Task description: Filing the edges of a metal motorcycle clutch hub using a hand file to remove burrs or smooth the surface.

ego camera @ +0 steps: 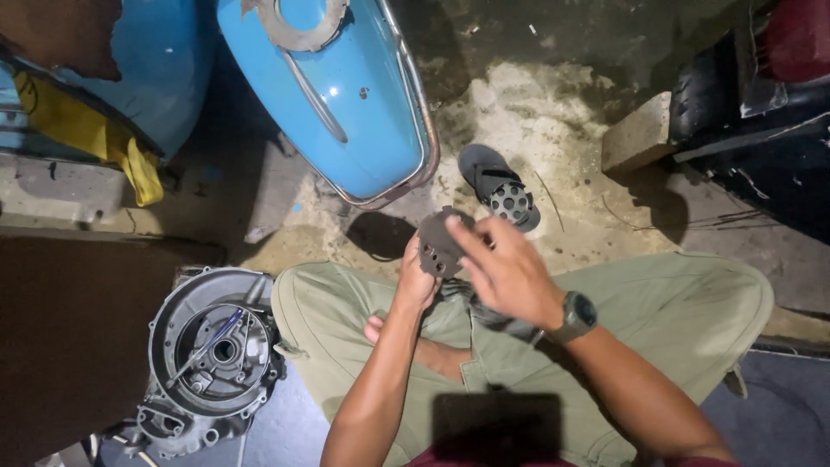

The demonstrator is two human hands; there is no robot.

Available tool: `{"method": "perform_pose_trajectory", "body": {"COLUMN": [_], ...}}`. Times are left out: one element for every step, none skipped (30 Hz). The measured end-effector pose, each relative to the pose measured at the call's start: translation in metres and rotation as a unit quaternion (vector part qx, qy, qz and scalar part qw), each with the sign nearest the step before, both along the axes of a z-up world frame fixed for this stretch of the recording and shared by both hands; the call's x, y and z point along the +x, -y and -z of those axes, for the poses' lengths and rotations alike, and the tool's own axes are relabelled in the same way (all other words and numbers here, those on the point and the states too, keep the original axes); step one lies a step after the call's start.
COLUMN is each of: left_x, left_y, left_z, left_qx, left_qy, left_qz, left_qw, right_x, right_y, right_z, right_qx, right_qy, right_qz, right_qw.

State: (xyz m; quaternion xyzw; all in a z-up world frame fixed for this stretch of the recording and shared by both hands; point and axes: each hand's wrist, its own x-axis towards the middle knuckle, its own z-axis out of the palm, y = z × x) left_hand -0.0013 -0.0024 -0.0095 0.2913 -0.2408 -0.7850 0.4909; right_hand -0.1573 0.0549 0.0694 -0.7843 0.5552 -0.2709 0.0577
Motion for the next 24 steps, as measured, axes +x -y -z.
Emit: {"method": "perform_pose_trajectory", "body": {"left_x": [0.0, 0.002, 0.004, 0.005, 0.006, 0.004, 0.004, 0.003, 0.003, 0.004, 0.005, 0.006, 0.007, 0.009, 0.011, 0.012, 0.013, 0.013, 0.013, 0.013, 0.013, 0.015, 0.018, 0.02], "left_y": [-0.001, -0.001, -0.001, -0.002, -0.003, -0.003, -0.003, -0.003, -0.003, -0.006, -0.008, -0.012, -0.012, -0.012, -0.012, -0.012, -0.012, -0.012, -0.012, -0.013, -0.014, -0.014, -0.014, -0.015], "left_z": [-0.006, -0.011, -0.017, -0.023, -0.03, -0.036, -0.032, -0.027, -0.022, -0.029, -0.036, -0.042, -0.034, -0.026, -0.018, -0.02, -0.022, -0.024, -0.026, -0.028, -0.03, -0.041, -0.051, -0.061], "left_qx": [0.001, 0.002, 0.004, 0.004, 0.006, 0.007, 0.006, 0.009, 0.012, 0.011, 0.015, 0.021, 0.021, 0.039, 0.056, 0.056, 0.071, 0.086, 0.085, 0.087, 0.089, 0.091, 0.081, 0.07], "left_qy": [0.001, 0.001, 0.002, 0.002, 0.0, -0.005, -0.008, -0.015, -0.021, -0.023, -0.022, -0.021, -0.022, -0.029, -0.036, -0.037, -0.056, -0.077, -0.08, -0.092, -0.105, -0.104, -0.116, -0.128], "left_qz": [0.0, -0.003, -0.005, -0.006, -0.01, -0.015, -0.016, -0.013, -0.009, -0.01, -0.006, -0.002, -0.004, -0.006, -0.008, -0.012, -0.023, -0.038, -0.044, -0.046, -0.047, -0.055, -0.061, -0.069], "left_qw": [1.0, 1.0, 1.0, 1.0, 1.0, 1.0, 1.0, 1.0, 1.0, 1.0, 1.0, 1.0, 1.0, 0.999, 0.998, 0.998, 0.996, 0.993, 0.992, 0.991, 0.989, 0.989, 0.988, 0.987], "right_x": [0.006, 0.014, 0.021, 0.013, 0.006, -0.004, -0.016, -0.027, -0.039, -0.041, -0.044, -0.047, -0.047, -0.048, -0.048, -0.049, -0.049, -0.051, -0.045, -0.039, -0.033, -0.025, -0.018, -0.011], "right_y": [-0.002, -0.004, -0.006, 0.0, 0.005, 0.011, 0.013, 0.016, 0.018, 0.016, 0.013, 0.01, 0.011, 0.012, 0.013, 0.011, 0.009, 0.009, 0.008, 0.006, 0.005, 0.005, 0.005, 0.005], "right_z": [-0.01, -0.019, -0.029, -0.016, -0.003, 0.009, 0.008, 0.007, 0.006, 0.0, -0.005, -0.011, -0.008, -0.005, -0.002, -0.001, 0.0, 0.001, -0.006, -0.013, -0.019, -0.023, -0.028, -0.032], "right_qx": [0.001, 0.0, 0.0, 0.0, -0.004, -0.009, -0.01, -0.013, -0.016, -0.017, 0.011, 0.041, 0.042, 0.046, 0.05, 0.051, 0.107, 0.164, 0.166, 0.198, 0.229, 0.235, 0.22, 0.206], "right_qy": [0.001, 0.008, 0.014, 0.015, 0.017, 0.017, 0.014, 0.004, -0.007, -0.008, 0.093, 0.193, 0.192, 0.242, 0.291, 0.291, 0.358, 0.42, 0.417, 0.434, 0.449, 0.448, 0.465, 0.48], "right_qz": [0.0, -0.013, -0.025, -0.026, -0.002, 0.021, 0.02, 0.054, 0.088, 0.088, 0.105, 0.121, 0.12, 0.12, 0.119, 0.116, 0.083, 0.046, 0.04, 0.003, -0.034, -0.04, -0.095, -0.15], "right_qw": [1.0, 1.0, 1.0, 1.0, 1.0, 1.0, 1.0, 0.998, 0.996, 0.996, 0.99, 0.973, 0.973, 0.962, 0.948, 0.948, 0.924, 0.891, 0.893, 0.879, 0.863, 0.862, 0.852, 0.84]}}
